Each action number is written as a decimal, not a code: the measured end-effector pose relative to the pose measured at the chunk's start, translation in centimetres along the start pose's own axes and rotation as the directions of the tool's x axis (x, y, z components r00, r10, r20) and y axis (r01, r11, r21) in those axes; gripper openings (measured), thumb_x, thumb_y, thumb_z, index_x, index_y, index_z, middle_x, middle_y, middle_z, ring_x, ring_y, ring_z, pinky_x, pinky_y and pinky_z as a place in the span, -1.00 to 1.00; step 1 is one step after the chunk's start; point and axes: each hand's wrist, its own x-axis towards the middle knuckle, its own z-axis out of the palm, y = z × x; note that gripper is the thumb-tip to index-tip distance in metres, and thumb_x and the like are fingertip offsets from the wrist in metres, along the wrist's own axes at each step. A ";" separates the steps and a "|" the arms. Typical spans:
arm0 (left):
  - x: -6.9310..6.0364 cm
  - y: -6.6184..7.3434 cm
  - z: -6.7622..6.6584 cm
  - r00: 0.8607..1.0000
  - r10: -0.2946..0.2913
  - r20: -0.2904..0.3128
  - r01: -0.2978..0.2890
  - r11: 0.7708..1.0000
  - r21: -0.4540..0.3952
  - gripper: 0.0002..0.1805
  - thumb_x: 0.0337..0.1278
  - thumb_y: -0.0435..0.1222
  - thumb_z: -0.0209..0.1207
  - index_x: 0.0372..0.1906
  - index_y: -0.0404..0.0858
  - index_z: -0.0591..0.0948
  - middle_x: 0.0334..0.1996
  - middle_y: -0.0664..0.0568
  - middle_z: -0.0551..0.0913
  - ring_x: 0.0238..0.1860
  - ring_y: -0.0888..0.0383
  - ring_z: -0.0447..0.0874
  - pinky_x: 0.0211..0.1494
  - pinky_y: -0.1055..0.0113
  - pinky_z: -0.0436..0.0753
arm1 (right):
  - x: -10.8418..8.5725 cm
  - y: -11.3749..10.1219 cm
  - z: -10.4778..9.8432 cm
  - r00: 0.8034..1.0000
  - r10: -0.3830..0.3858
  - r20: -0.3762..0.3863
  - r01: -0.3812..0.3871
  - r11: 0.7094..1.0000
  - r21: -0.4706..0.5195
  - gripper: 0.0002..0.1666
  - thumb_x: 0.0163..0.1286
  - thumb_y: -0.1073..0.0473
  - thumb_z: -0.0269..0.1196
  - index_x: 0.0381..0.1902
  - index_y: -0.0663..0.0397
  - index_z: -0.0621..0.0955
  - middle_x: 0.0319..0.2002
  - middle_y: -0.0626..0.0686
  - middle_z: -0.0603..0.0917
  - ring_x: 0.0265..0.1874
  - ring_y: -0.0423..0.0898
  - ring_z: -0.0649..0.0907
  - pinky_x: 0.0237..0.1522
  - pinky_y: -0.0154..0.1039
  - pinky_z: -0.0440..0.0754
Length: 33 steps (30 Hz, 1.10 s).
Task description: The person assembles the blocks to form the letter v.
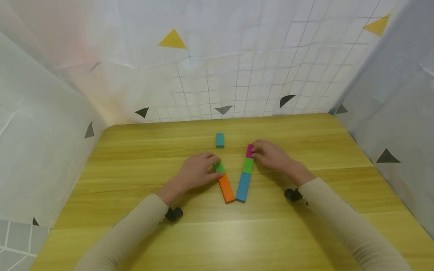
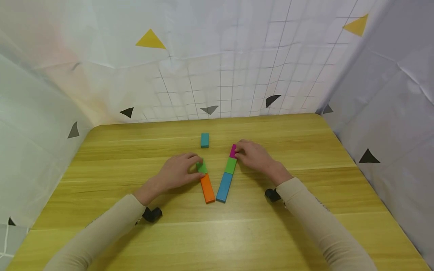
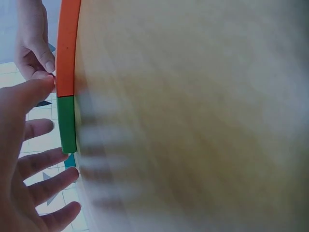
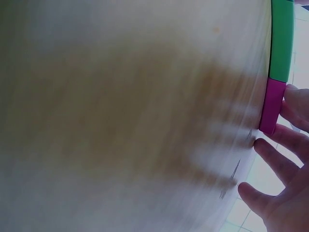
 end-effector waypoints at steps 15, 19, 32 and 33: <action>0.7 -0.3 -0.4 0.999 -0.036 0.040 0.036 0.999 -0.010 -0.42 0.23 0.25 0.13 0.25 0.08 0.53 0.19 0.16 0.62 0.09 0.16 0.64 0.02 0.23 0.64 | 0.1 0.2 0.2 1.000 -0.010 -0.004 0.010 1.000 -0.007 -0.91 0.42 0.16 0.26 -0.29 0.04 0.64 -0.20 0.00 0.67 -0.25 -0.07 0.61 -0.10 -0.10 0.61; 1.1 -0.4 -0.5 0.999 -0.028 0.033 0.028 1.000 0.002 -0.43 0.24 0.24 0.13 0.25 0.10 0.53 0.19 0.17 0.63 0.07 0.16 0.66 -0.04 0.25 0.65 | 0.1 0.3 0.1 1.000 -0.005 -0.007 0.005 1.000 0.000 -0.92 0.42 0.17 0.26 -0.27 0.04 0.65 -0.19 0.00 0.67 -0.24 -0.06 0.61 -0.08 -0.09 0.62; 2.6 -2.3 -0.5 0.997 -0.069 0.044 0.071 0.996 -0.055 -0.50 0.32 0.18 0.06 0.26 0.11 0.54 0.21 0.12 0.61 0.18 0.08 0.61 0.08 0.12 0.65 | 0.0 0.2 -0.1 1.000 -0.013 -0.015 0.013 1.000 0.007 -0.91 0.40 0.18 0.27 -0.24 0.09 0.66 -0.18 0.02 0.68 -0.23 -0.05 0.63 -0.08 -0.07 0.64; 2.7 -2.5 -0.5 0.996 -0.073 0.044 0.075 0.995 -0.059 -0.51 0.33 0.17 0.06 0.25 0.10 0.54 0.21 0.12 0.61 0.18 0.07 0.61 0.11 0.11 0.64 | 0.0 0.2 -0.1 1.000 -0.019 -0.016 0.019 1.000 0.004 -0.91 0.40 0.19 0.27 -0.24 0.09 0.66 -0.19 0.02 0.68 -0.23 -0.04 0.63 -0.08 -0.06 0.64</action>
